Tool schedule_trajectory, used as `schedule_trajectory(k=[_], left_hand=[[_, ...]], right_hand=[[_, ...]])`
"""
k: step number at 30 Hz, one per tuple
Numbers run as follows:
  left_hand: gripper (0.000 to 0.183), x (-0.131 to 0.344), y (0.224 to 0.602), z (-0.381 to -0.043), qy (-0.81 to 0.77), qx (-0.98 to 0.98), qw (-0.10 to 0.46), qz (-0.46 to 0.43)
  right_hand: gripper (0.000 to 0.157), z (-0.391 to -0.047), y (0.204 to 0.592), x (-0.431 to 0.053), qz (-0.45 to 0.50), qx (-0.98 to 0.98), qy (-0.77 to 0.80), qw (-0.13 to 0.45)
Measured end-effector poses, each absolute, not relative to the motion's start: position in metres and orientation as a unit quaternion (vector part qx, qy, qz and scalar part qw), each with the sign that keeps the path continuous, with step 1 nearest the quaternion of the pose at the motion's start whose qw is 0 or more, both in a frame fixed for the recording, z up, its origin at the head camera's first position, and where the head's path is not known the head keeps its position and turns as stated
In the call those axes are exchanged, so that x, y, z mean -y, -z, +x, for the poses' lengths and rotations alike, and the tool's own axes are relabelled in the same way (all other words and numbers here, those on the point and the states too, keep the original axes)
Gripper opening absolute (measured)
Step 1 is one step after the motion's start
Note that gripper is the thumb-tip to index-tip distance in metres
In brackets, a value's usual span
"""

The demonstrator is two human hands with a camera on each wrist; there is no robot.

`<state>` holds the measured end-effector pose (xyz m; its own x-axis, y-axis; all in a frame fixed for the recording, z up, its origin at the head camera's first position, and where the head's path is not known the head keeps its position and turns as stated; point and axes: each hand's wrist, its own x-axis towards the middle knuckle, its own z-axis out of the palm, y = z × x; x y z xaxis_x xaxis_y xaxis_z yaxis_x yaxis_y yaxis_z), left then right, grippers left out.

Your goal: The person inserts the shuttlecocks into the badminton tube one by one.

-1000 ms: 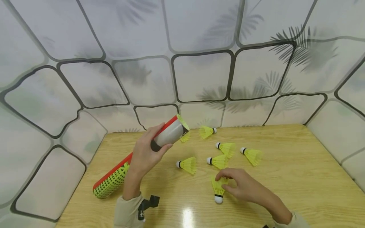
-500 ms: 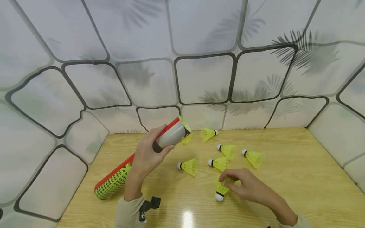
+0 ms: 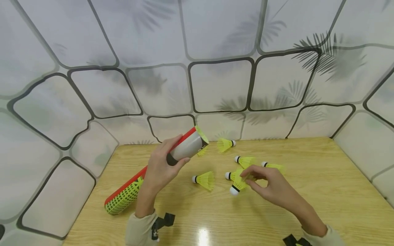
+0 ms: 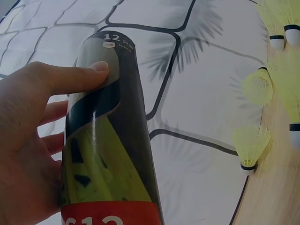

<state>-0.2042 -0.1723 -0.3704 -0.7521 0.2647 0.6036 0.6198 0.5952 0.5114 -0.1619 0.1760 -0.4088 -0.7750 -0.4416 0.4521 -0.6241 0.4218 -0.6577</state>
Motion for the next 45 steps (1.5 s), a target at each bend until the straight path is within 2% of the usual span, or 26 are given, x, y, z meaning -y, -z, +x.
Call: schedule_trajectory(k=[7,18,45], left_hand=[[0.070,0.166,0.369,-0.203,0.372,0.862,0.227,-0.259],[0.071,0.160,0.370,-0.202,0.370,0.863,0.221,-0.264],[0.071,0.142,0.371,-0.195,0.367,0.857,0.212,-0.293]], right_hand=[[0.027,-0.166,0.398,-0.180,0.302,0.832,-0.437,0.157],[0.032,-0.171,0.376,-0.181,0.276,0.815,-0.452,0.237],[0.030,-0.182,0.350,-0.167,0.233,0.718,-0.558,0.344]])
